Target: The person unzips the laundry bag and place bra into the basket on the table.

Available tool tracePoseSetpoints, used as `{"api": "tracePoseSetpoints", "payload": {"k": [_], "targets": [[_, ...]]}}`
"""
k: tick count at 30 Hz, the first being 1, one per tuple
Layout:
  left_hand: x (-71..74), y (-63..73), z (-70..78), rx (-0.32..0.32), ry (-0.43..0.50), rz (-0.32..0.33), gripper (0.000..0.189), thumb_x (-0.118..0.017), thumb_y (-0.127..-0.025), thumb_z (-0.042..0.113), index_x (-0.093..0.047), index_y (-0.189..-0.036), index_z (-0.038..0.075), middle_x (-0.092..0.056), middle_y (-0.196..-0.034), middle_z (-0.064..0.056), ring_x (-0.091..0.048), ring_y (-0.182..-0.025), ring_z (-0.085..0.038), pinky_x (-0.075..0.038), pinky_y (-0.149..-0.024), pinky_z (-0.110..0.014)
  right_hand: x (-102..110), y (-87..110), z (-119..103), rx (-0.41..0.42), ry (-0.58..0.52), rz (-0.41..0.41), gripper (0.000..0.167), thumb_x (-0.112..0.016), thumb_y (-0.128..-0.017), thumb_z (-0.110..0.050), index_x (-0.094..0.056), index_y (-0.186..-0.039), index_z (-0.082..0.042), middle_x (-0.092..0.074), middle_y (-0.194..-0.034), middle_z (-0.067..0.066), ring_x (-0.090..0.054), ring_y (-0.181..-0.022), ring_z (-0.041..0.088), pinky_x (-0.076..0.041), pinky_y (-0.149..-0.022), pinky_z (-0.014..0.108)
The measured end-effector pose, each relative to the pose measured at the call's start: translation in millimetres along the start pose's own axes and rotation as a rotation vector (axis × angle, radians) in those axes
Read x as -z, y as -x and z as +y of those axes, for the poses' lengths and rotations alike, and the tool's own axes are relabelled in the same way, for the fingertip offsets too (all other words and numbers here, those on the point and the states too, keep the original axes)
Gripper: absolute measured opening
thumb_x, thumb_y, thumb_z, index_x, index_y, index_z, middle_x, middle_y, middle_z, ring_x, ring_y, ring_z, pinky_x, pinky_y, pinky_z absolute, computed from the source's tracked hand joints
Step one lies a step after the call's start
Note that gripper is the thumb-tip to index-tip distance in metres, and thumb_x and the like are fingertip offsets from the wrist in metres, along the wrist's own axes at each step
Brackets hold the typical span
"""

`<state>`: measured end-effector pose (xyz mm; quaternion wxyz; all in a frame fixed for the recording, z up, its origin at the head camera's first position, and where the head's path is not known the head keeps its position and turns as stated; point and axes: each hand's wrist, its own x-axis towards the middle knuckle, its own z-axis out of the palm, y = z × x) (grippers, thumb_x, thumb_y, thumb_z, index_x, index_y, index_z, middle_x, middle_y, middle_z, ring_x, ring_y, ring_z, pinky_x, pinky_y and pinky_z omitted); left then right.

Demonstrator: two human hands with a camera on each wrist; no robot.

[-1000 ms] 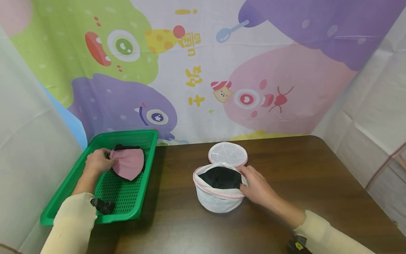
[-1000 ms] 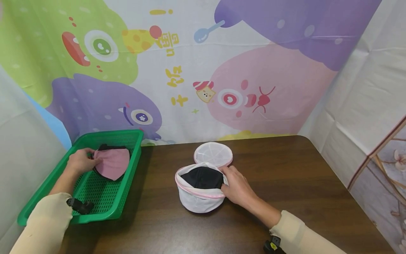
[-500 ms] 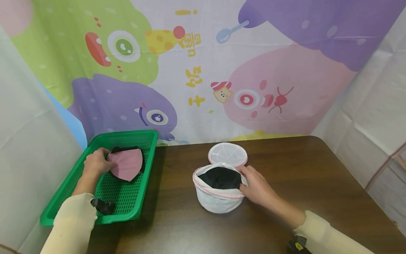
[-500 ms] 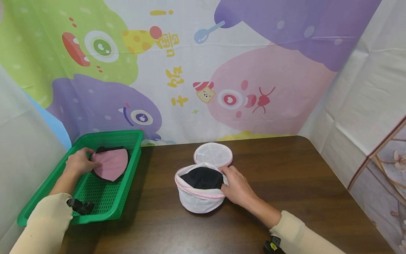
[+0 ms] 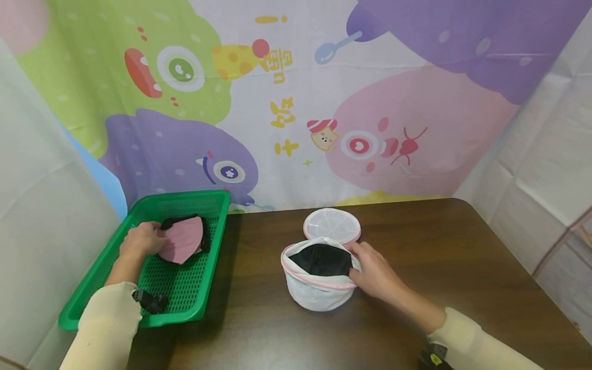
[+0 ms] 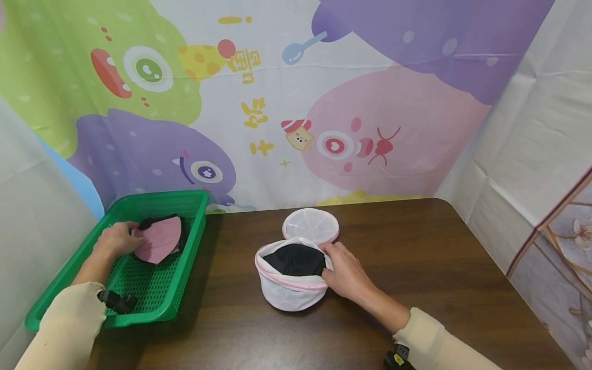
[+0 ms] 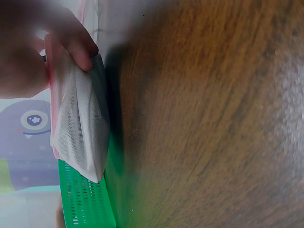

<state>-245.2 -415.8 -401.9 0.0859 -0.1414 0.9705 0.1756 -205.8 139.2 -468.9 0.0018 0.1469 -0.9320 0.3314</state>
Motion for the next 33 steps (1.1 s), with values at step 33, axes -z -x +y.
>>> {"api": "tracePoseSetpoints", "payload": {"k": [33], "targets": [[-0.5, -3.5, 15.6, -0.173, 0.044, 0.113, 0.061, -0.056, -0.115, 0.027, -0.047, -0.162, -0.010, -0.049, -0.159, -0.047, -0.053, -0.137, -0.070, -0.045, -0.115, -0.082, 3, 0.8, 2, -0.022, -0.027, -0.016, 0.044, -0.080, -0.093, -0.009, -0.073, -0.136, -0.008, -0.072, -0.124, 0.012, -0.065, -0.105, 0.025, -0.059, -0.097, 0.047]]}}
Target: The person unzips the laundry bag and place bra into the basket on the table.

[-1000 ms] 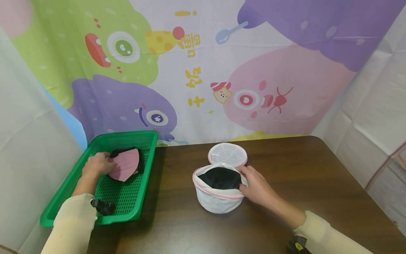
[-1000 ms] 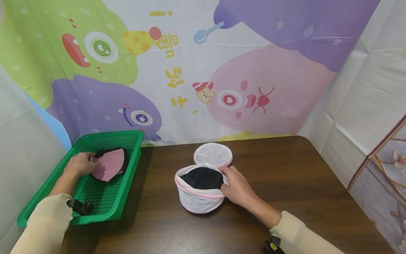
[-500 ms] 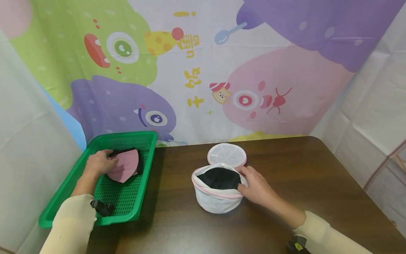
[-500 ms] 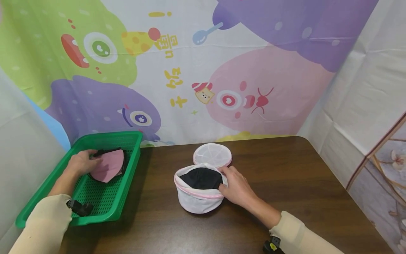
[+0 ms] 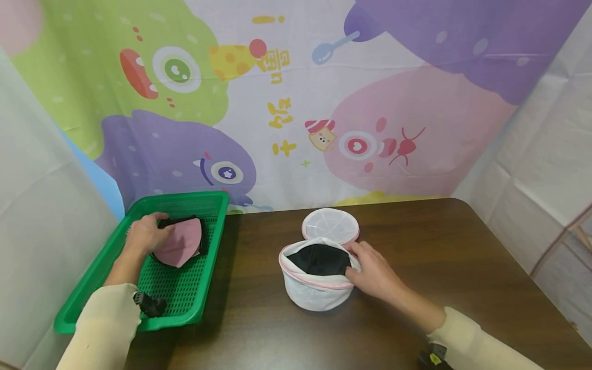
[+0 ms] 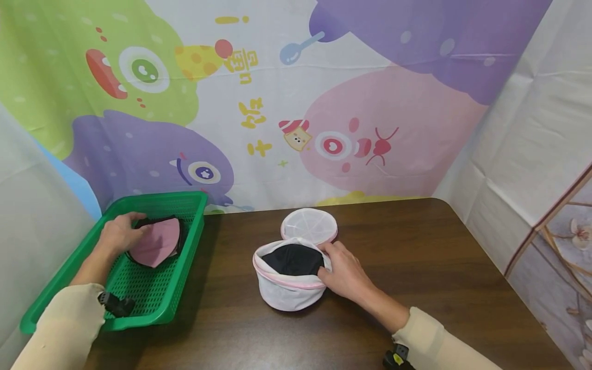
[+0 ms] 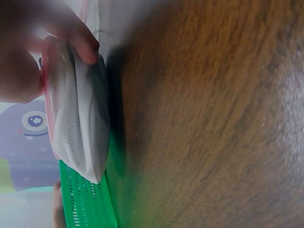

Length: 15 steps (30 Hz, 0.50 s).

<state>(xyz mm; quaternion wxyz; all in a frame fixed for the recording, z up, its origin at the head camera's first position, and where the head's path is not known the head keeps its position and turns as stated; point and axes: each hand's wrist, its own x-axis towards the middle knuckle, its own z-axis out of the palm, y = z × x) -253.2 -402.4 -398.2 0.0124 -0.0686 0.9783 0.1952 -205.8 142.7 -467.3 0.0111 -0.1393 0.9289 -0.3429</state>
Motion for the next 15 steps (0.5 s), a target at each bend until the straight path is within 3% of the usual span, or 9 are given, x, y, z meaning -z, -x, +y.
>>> {"api": "tracePoseSetpoints", "payload": {"k": [5, 15], "targets": [[2.9, 0.0, 4.4, -0.017, 0.021, 0.002, 0.059, -0.055, -0.115, 0.026, -0.047, -0.163, -0.008, -0.044, -0.164, -0.046, -0.043, -0.146, -0.072, -0.041, -0.118, -0.084, -4, -2.3, 8, 0.036, -0.022, 0.017, 0.043, -0.078, -0.093, -0.012, -0.073, -0.136, -0.007, -0.071, -0.121, 0.014, -0.064, -0.101, 0.026, -0.059, -0.093, 0.046], [17.8, 2.7, 12.1, -0.038, 0.001, 0.005, 0.059, -0.053, -0.117, 0.026, -0.046, -0.164, -0.007, -0.043, -0.165, -0.046, -0.045, -0.145, -0.071, -0.045, -0.115, -0.082, 0, -0.5, -1, 0.010, -0.011, 0.005, 0.044, -0.079, -0.092, -0.009, -0.073, -0.136, -0.008, -0.072, -0.123, 0.014, -0.064, -0.103, 0.026, -0.058, -0.096, 0.047]]}}
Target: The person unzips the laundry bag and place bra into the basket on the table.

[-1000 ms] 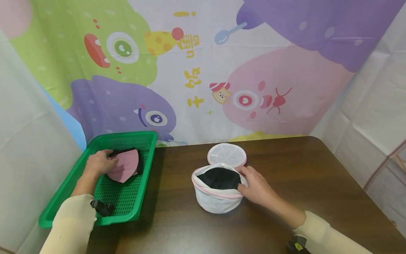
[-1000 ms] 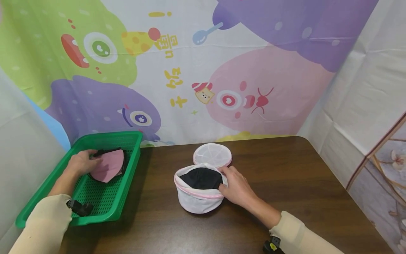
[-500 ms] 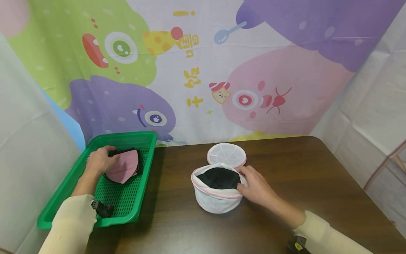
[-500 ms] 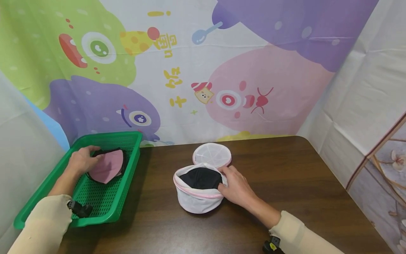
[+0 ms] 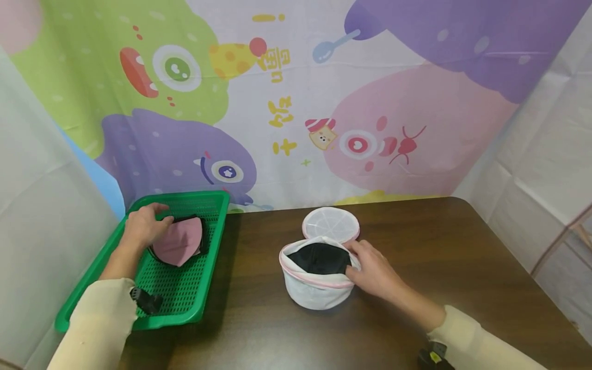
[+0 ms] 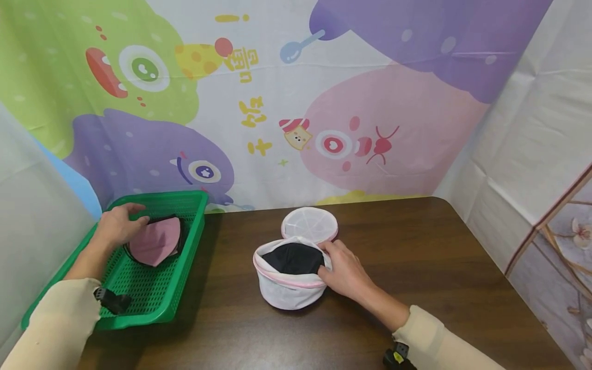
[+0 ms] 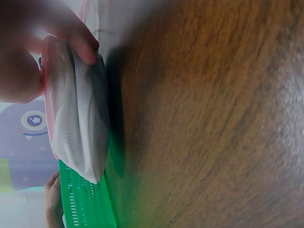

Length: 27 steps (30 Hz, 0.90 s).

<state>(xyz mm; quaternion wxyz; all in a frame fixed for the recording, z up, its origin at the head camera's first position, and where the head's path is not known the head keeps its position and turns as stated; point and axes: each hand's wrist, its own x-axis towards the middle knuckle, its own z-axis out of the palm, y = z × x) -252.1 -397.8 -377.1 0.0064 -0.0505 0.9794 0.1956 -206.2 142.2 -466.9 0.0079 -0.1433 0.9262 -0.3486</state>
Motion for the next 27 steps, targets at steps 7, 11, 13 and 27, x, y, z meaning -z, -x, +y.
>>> {"api": "tracePoseSetpoints", "payload": {"k": [7, 11, 13, 27], "targets": [[3.2, 3.0, 5.5, -0.010, -0.005, -0.008, 0.060, -0.054, -0.116, 0.026, -0.045, -0.165, -0.008, -0.044, -0.166, -0.045, -0.047, -0.144, -0.070, -0.048, -0.112, -0.080, 1, 1.0, -2, -0.016, 0.016, -0.008, 0.045, -0.080, -0.092, -0.009, -0.073, -0.136, -0.010, -0.072, -0.121, 0.011, -0.062, -0.101, 0.023, -0.055, -0.091, 0.043], [2.8, 4.9, 12.8, -0.031, -0.001, -0.015, 0.060, -0.056, -0.116, 0.027, -0.046, -0.165, -0.007, -0.047, -0.164, -0.044, -0.052, -0.142, -0.068, -0.052, -0.109, -0.078, 0, 1.2, -1, -0.017, 0.020, -0.007, 0.045, -0.079, -0.092, -0.008, -0.073, -0.137, -0.008, -0.072, -0.121, 0.013, -0.063, -0.102, 0.024, -0.056, -0.093, 0.044], [2.9, 5.4, 17.0, -0.048, 0.001, -0.027, 0.061, -0.057, -0.116, 0.029, -0.046, -0.165, -0.006, -0.049, -0.164, -0.043, -0.054, -0.142, -0.066, -0.053, -0.109, -0.077, 0, 1.0, -1, -0.017, 0.019, -0.007, 0.045, -0.079, -0.092, -0.008, -0.073, -0.137, -0.008, -0.071, -0.121, 0.013, -0.063, -0.102, 0.024, -0.056, -0.093, 0.044], [3.2, 8.7, 40.9, -0.093, -0.007, -0.049, 0.061, -0.059, -0.115, 0.030, -0.049, -0.163, -0.005, -0.053, -0.163, -0.040, -0.050, -0.147, -0.066, -0.047, -0.116, -0.079, 0, 0.4, -1, 0.010, 0.034, 0.005, 0.041, -0.077, -0.091, -0.007, -0.074, -0.132, -0.009, -0.072, -0.120, 0.011, -0.063, -0.101, 0.024, -0.054, -0.091, 0.042]]}}
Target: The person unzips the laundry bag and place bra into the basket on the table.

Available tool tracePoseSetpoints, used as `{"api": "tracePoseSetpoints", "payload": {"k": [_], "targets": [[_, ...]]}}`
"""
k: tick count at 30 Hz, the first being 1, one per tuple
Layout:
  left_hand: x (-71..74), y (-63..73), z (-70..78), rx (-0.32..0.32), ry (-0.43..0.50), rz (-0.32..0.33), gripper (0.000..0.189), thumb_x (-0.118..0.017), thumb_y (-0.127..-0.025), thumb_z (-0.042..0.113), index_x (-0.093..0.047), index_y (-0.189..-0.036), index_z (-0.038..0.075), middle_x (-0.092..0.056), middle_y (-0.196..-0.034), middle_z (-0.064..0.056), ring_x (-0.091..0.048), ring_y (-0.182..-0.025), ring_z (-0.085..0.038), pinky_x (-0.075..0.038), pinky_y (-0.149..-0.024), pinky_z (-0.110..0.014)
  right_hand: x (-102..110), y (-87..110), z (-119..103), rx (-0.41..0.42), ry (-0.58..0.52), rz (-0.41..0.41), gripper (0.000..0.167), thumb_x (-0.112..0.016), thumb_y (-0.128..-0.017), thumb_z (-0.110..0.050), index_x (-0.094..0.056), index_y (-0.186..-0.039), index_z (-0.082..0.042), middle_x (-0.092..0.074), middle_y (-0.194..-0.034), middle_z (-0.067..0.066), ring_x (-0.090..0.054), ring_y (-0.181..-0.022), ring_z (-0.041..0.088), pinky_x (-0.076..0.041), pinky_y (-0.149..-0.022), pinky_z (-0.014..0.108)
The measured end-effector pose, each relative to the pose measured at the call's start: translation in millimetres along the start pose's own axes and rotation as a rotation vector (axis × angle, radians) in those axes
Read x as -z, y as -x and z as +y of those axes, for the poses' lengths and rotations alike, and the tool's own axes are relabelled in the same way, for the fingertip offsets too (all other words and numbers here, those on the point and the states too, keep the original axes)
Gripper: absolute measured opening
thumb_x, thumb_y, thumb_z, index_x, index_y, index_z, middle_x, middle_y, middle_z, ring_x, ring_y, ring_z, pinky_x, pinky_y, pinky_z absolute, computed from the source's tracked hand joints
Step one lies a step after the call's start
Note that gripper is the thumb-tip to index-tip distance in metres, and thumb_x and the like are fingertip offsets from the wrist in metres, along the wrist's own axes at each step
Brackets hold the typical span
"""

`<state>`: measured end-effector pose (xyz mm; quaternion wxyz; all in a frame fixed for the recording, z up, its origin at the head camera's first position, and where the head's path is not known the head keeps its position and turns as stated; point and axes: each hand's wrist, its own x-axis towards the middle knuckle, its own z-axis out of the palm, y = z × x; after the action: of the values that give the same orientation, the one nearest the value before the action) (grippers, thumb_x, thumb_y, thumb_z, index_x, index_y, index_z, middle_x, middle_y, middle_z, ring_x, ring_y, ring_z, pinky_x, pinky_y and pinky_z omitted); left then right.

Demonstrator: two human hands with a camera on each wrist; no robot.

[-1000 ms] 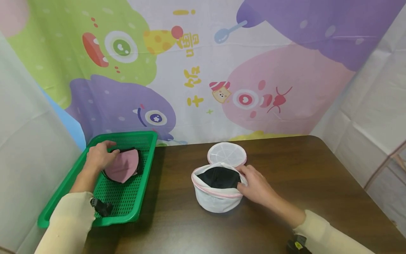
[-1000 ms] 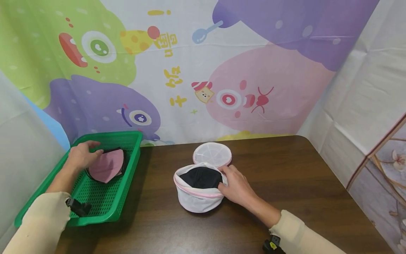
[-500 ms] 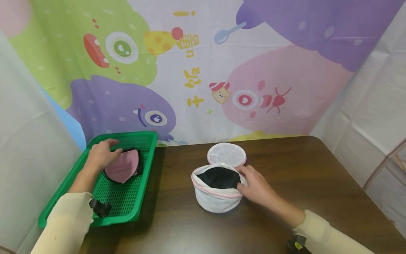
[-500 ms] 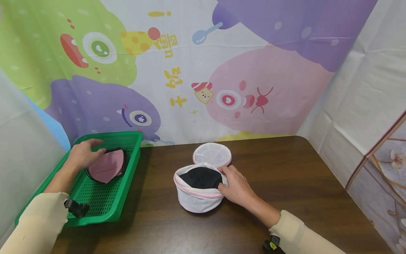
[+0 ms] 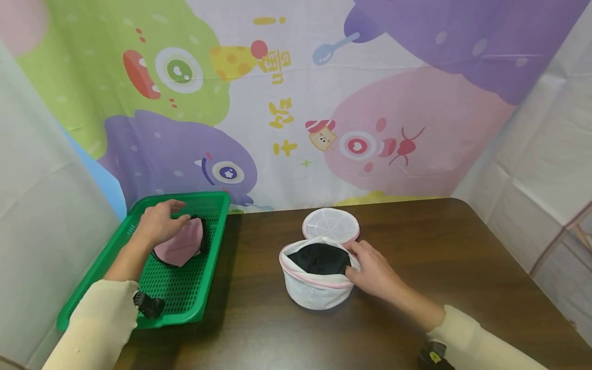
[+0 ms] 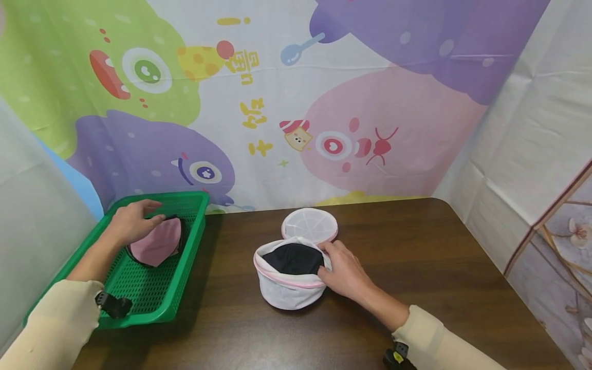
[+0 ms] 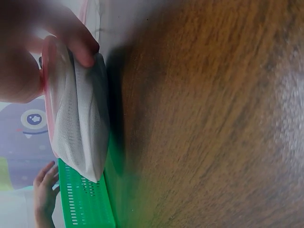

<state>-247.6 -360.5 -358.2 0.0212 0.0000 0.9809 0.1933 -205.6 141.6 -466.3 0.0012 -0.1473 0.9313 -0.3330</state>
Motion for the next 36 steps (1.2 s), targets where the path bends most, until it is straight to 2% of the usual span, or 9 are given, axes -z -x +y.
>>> {"api": "tracePoseSetpoints", "payload": {"k": [7, 12, 18, 22, 36], "targets": [[-3.1, 1.8, 13.6, -0.031, 0.001, -0.008, 0.060, -0.059, -0.115, 0.031, -0.051, -0.162, -0.006, -0.058, -0.160, -0.039, -0.057, -0.143, -0.062, -0.052, -0.112, -0.076, -1, -0.7, 2, 0.005, 0.002, 0.008, 0.040, -0.076, -0.090, -0.007, -0.075, -0.131, -0.008, -0.073, -0.120, 0.011, -0.064, -0.102, 0.024, -0.054, -0.092, 0.042], [-7.7, 3.9, 25.9, -0.057, 0.019, -0.016, 0.059, -0.060, -0.115, 0.031, -0.053, -0.162, -0.004, -0.059, -0.159, -0.038, -0.057, -0.144, -0.062, -0.053, -0.112, -0.075, -1, -1.3, 2, -0.003, -0.001, -0.001, 0.040, -0.077, -0.091, -0.008, -0.075, -0.131, -0.008, -0.073, -0.121, 0.012, -0.063, -0.102, 0.024, -0.055, -0.093, 0.043], [-11.7, 6.1, 38.7, -0.052, 0.062, -0.056, 0.059, -0.059, -0.116, 0.032, -0.052, -0.163, -0.003, -0.059, -0.160, -0.037, -0.059, -0.145, -0.059, -0.054, -0.114, -0.073, 0, -0.8, 2, 0.010, -0.001, 0.007, 0.039, -0.078, -0.092, -0.010, -0.075, -0.131, -0.008, -0.073, -0.121, 0.012, -0.064, -0.103, 0.024, -0.055, -0.094, 0.044], [-16.4, 7.3, 45.9, -0.073, 0.073, -0.073, 0.057, -0.059, -0.116, 0.031, -0.054, -0.162, -0.002, -0.060, -0.160, -0.036, -0.061, -0.143, -0.057, -0.055, -0.112, -0.071, 1, -0.6, 2, 0.011, 0.000, 0.014, 0.039, -0.078, -0.093, -0.010, -0.075, -0.131, -0.008, -0.073, -0.123, 0.013, -0.065, -0.104, 0.025, -0.056, -0.095, 0.046], [-25.9, 13.9, 74.6, -0.137, 0.053, -0.070, 0.053, -0.063, -0.115, 0.028, -0.057, -0.159, -0.002, -0.065, -0.156, -0.033, -0.060, -0.145, -0.056, -0.054, -0.113, -0.072, 1, -0.3, 1, -0.004, -0.009, 0.008, 0.039, -0.078, -0.093, -0.010, -0.074, -0.133, -0.008, -0.073, -0.126, 0.014, -0.066, -0.108, 0.028, -0.058, -0.101, 0.051]]}}
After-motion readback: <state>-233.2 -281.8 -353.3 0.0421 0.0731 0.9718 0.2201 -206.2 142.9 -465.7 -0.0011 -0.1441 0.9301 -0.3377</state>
